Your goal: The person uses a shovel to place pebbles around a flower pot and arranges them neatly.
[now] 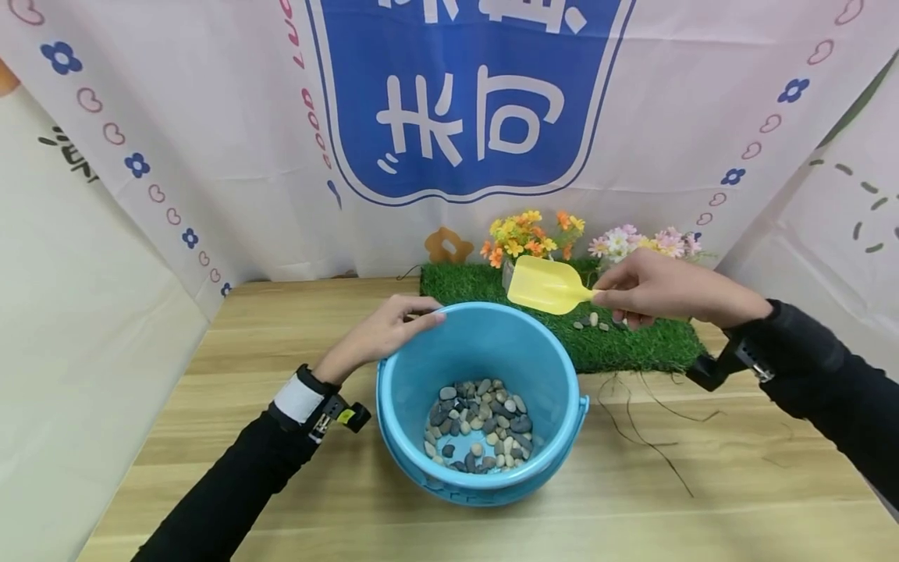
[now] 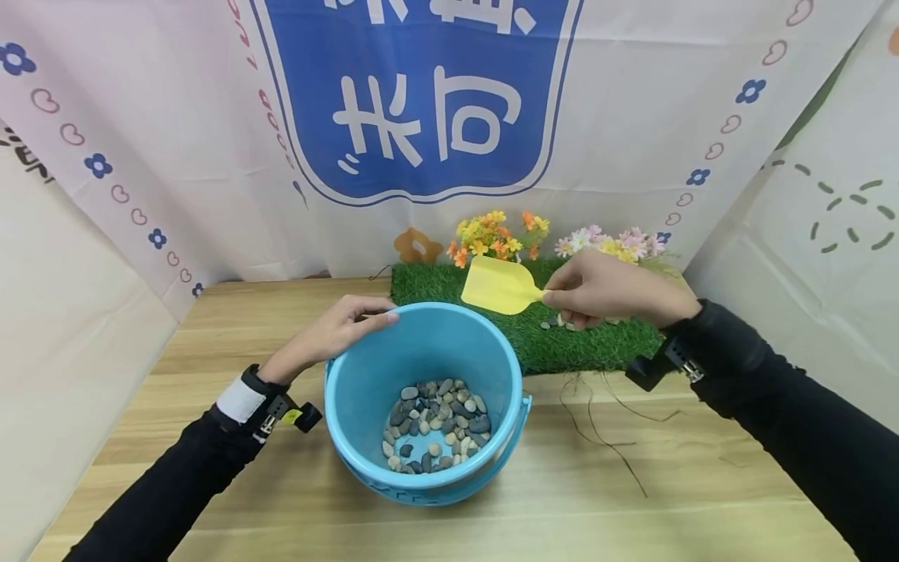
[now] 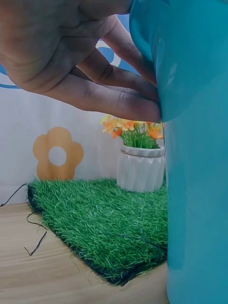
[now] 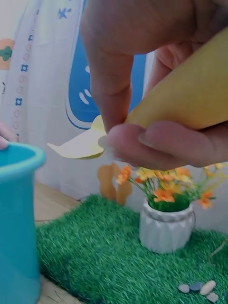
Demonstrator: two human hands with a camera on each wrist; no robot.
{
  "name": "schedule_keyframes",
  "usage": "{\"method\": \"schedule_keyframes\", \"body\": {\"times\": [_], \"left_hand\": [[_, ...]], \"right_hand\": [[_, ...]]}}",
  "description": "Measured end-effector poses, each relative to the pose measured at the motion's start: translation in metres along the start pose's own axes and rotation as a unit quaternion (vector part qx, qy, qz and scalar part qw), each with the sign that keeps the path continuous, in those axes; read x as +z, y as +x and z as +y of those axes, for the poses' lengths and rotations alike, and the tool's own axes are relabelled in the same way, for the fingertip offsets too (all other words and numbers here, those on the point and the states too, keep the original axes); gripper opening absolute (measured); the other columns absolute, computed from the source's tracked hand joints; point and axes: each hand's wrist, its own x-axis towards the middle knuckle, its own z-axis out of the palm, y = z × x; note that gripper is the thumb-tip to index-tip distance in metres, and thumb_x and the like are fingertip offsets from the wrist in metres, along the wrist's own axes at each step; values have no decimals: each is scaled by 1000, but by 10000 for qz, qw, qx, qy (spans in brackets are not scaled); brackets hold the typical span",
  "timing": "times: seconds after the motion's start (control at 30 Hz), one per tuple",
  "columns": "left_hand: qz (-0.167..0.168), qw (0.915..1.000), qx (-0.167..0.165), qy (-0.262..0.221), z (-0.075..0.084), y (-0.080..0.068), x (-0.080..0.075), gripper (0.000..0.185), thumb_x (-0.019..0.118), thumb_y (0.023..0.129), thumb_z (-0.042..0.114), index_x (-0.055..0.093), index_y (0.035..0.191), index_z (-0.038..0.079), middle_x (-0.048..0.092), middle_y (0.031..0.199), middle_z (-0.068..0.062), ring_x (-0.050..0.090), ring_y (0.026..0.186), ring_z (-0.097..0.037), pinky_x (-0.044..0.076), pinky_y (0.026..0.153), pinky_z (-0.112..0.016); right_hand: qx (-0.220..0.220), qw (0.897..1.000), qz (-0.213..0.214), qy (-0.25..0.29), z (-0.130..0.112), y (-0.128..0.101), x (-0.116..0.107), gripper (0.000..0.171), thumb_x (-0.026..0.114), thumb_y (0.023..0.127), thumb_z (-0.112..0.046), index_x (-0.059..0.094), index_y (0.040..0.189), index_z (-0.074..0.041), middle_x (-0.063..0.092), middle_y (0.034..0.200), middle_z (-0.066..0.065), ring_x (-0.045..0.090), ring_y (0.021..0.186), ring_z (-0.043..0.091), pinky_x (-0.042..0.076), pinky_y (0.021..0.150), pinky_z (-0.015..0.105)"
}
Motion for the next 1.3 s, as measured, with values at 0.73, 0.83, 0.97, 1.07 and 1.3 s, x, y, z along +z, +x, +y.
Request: {"method": "schedule_keyframes", "body": {"times": [0.73, 0.83, 0.97, 1.07, 1.3], "left_hand": [[82, 9999, -10, 107, -1, 0, 1, 23, 49, 98, 10, 64, 110, -3, 63, 100, -17, 64, 86, -28, 54, 69, -31], [104, 9998, 25, 161, -1, 0, 1, 23, 49, 98, 10, 65, 110, -3, 64, 100, -15, 64, 87, -26, 54, 71, -31], [131, 9997, 86, 189, -1, 0, 1, 23, 50, 98, 10, 66, 108, -3, 64, 100, -15, 63, 88, -25, 53, 75, -34], [144, 9997, 84, 202, -1, 0, 1, 23, 50, 98, 10, 66, 108, -2, 64, 100, -15, 62, 88, -23, 52, 76, -35], [105, 9998, 53, 144, -2, 1, 1, 24, 49, 98, 10, 65, 109, -2, 64, 101, -15, 62, 89, -25, 52, 75, -34]], "right_hand": [[-1393, 9813, -784, -1071, -71, 19, 39, 15, 57, 95, -18, 70, 101, -23, 48, 55, -7, 45, 46, 8, 38, 45, 25], [-1533, 9745, -746, -1461, -81, 22, 46, 15, 58, 94, -18, 70, 100, -22, 40, 54, -7, 35, 45, 6, 30, 46, 25], [-1501, 9691, -712, -1825, -93, 29, 54, 15, 59, 93, -17, 72, 99, -21, 37, 55, -7, 25, 47, 8, 23, 48, 27], [-1479, 9638, -621, -2129, -101, 36, 59, 14, 59, 93, -17, 72, 91, -21, 34, 56, -6, 21, 50, 10, 20, 49, 28], [-1267, 9540, -718, -2619, -110, 55, 70, 25, 59, 92, -17, 59, 68, -23, 28, 54, -4, 22, 47, 11, 20, 47, 28]]}}
